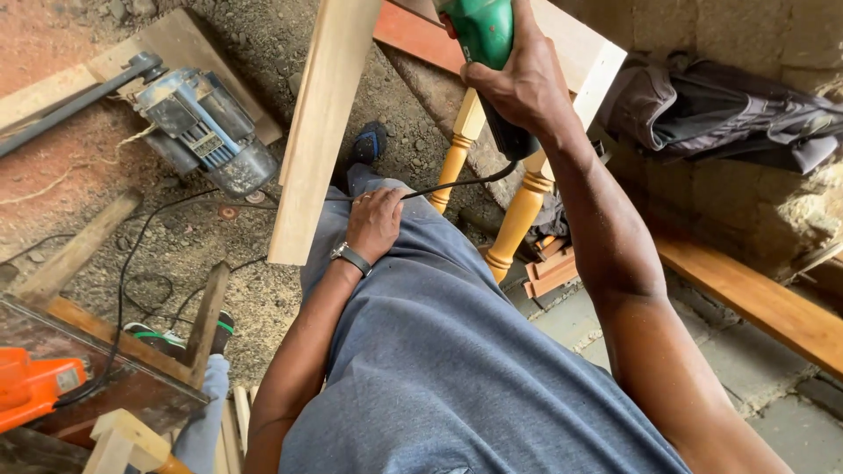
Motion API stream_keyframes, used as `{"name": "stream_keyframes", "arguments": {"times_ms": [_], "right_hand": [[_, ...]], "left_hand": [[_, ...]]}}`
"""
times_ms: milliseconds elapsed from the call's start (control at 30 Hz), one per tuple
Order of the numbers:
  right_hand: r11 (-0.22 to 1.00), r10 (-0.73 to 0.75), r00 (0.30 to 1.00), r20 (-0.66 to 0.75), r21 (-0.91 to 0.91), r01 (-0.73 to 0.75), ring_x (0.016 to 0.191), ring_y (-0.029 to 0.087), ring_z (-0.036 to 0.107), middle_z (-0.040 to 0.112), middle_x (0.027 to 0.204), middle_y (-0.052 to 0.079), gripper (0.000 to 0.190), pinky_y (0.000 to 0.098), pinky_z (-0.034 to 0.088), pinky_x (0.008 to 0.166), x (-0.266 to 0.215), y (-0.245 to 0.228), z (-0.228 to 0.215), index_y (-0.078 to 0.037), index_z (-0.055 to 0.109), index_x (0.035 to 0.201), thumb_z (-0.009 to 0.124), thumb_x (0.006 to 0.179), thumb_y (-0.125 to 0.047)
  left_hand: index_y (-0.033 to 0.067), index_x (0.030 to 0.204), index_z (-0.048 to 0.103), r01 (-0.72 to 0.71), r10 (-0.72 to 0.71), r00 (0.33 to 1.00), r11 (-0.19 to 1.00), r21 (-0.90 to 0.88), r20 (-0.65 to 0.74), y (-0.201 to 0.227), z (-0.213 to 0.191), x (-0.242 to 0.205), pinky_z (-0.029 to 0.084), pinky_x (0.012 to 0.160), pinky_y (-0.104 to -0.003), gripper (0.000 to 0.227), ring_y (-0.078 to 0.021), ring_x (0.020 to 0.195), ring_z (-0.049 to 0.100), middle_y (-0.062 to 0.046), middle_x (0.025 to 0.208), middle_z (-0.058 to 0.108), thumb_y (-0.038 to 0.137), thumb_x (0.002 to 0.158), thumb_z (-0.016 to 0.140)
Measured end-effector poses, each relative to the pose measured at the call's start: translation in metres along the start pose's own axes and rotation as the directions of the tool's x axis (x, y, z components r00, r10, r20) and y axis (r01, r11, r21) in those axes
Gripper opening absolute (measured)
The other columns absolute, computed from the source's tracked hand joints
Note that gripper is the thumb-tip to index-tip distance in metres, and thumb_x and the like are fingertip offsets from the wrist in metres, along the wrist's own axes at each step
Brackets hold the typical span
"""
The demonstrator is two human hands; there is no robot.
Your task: Assembling a wooden chair frame by hammering nails and then smoothing the joints with an angle grinder.
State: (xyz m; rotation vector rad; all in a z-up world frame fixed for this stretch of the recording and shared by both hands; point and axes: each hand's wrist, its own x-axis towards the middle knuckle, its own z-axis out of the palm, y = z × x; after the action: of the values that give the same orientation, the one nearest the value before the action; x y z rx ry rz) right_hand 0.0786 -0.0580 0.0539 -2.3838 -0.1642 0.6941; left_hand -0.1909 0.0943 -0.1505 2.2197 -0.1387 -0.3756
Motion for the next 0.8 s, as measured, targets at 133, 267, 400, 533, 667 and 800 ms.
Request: {"name": "stream_keyframes", "arguments": {"times_ms": [133, 267, 400, 533, 667, 800], "right_hand": [[1.0, -0.01, 1.0, -0.029, 0.025, 0.01, 0.069, 0.022, 0.054, 0.062, 0.095, 0.015, 0.064, 0.0375, 0.044, 0.055, -0.006, 0.005, -0.001, -0.013, 0.042, 0.142, 0.073, 0.087, -0.023], [0.994, 0.101, 0.992, -0.07, 0.046, -0.098, 0.066, 0.02, 0.055, 0.064, 0.092, 0.012, 0.061, 0.0365, 0.044, 0.053, -0.013, 0.008, 0.0, -0.015, 0.044, 0.138, 0.07, 0.083, -0.023], [0.987, 0.139, 0.98, -0.141, 0.097, -0.126, 0.065, 0.018, 0.056, 0.065, 0.092, 0.012, 0.059, 0.0348, 0.045, 0.05, -0.021, 0.026, -0.004, -0.014, 0.046, 0.138, 0.07, 0.084, -0.022], [0.984, 0.13, 0.976, -0.174, 0.144, -0.105, 0.074, 0.022, 0.055, 0.065, 0.103, 0.014, 0.064, 0.0373, 0.046, 0.059, -0.036, 0.039, -0.006, -0.015, 0.043, 0.142, 0.07, 0.085, -0.023], [0.972, 0.134, 0.974, -0.185, 0.214, -0.093, 0.074, 0.019, 0.053, 0.061, 0.098, 0.009, 0.059, 0.0335, 0.047, 0.063, -0.051, 0.039, -0.004, -0.013, 0.045, 0.136, 0.068, 0.082, -0.018], [0.951, 0.307, 0.935, -0.178, 0.101, -0.293, 0.069, 0.025, 0.044, 0.051, 0.088, 0.012, 0.045, 0.0424, 0.036, 0.055, -0.067, 0.037, -0.005, -0.016, 0.037, 0.112, 0.066, 0.082, -0.033]], "left_hand": [[0.0123, 0.12, 0.063, -0.044, 0.045, 0.998, 0.999, -0.016, 0.046, 0.003, -0.007, 0.004, 0.05, 0.082, -0.05, 0.023, -0.034, 0.089, 0.065, -0.009, 0.102, 0.067, 0.014, 0.101, 0.05], [0.0153, 0.122, 0.064, -0.053, 0.054, 0.996, 0.998, -0.015, 0.075, 0.004, -0.01, 0.001, 0.05, 0.08, -0.05, 0.025, -0.033, 0.09, 0.065, -0.008, 0.102, 0.067, 0.015, 0.101, 0.05], [0.0163, 0.122, 0.066, -0.09, 0.089, 0.993, 0.996, 0.0, 0.078, 0.003, -0.01, 0.0, 0.05, 0.073, -0.051, 0.028, -0.0341, 0.087, 0.064, -0.009, 0.097, 0.066, 0.012, 0.097, 0.053], [0.0175, 0.125, 0.064, -0.085, 0.081, 0.981, 0.996, 0.011, 0.177, 0.005, -0.01, -0.002, 0.05, 0.072, -0.052, 0.031, -0.0358, 0.088, 0.064, -0.009, 0.101, 0.066, 0.011, 0.097, 0.053], [0.0205, 0.124, 0.064, -0.119, 0.111, 0.96, 0.993, 0.017, 0.259, 0.003, -0.008, -0.004, 0.051, 0.075, -0.053, 0.03, -0.0365, 0.09, 0.063, -0.01, 0.102, 0.065, 0.015, 0.098, 0.051], [0.0176, 0.124, 0.062, -0.173, 0.166, 0.936, 0.985, -0.003, 0.31, 0.004, -0.016, -0.005, 0.051, 0.072, -0.053, 0.03, -0.0373, 0.087, 0.064, -0.011, 0.102, 0.066, 0.011, 0.098, 0.05]]}}
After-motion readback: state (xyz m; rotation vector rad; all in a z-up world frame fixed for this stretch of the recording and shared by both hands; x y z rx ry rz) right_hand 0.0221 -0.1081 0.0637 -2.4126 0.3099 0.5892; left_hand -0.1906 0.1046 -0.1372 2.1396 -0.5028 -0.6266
